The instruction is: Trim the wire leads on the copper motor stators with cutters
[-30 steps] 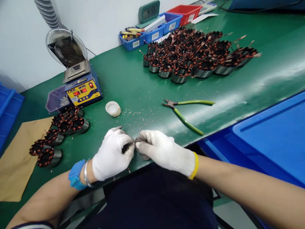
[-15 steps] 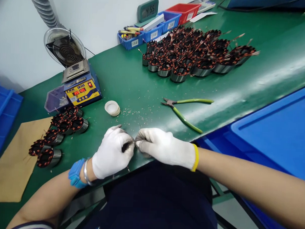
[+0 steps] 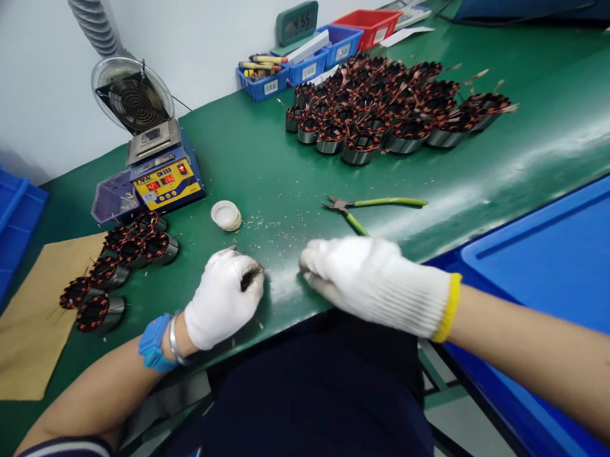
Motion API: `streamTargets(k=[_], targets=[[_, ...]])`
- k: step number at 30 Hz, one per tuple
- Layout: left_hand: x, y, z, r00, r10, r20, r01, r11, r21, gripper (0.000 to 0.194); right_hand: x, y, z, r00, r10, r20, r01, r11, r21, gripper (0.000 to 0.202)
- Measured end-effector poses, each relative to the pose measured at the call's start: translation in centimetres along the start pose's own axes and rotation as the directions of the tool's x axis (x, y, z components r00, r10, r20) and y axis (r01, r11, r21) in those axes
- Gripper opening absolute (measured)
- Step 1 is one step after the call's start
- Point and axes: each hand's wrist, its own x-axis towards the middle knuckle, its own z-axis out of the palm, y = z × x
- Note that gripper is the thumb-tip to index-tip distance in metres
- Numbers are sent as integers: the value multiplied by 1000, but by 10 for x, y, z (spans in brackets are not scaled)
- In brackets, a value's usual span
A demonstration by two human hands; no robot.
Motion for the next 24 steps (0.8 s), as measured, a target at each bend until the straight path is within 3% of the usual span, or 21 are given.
streamTargets(k=[1,3,5,7,9,12,14,16,19,24], targets=[[0,-1,-4,1000,-8,-29,8,1000,-9,12,-3,-7,1,997,3,83,-10,997,80,8],[-1,-2,-15,999,13,-46,-15,999,-36,31,-7,-27,10,980,4,201,-36,987,156,22],[-3,-3,-28,996,70,59,-67,997,-40,48,-9,-46,23,981,61,182,-91,983,161,31],[-6,-3,-37,976,98,196,-104,994,21,51,-8,-57,37,988,102,120,-121,980,159,19],[-8,-2,-38,968,63,244,-99,986,138,49,-5,-57,45,983,161,85,-177,957,230,14],[-10,0,-31,983,42,176,-85,967,240,45,-1,-49,46,952,286,107,-304,855,421,17],[-11,1,-25,986,98,133,-122,975,187,34,1,-47,42,934,343,99,-346,801,489,19],[-11,1,-19,985,143,95,-151,985,81,19,4,-49,39,920,386,61,-358,771,527,18],[-9,0,-13,993,104,53,-101,994,-46,14,8,-54,40,903,430,17,-351,712,608,17],[-8,-2,-7,998,61,5,-61,997,-43,12,15,-59,45,881,470,56,-327,519,789,16]])
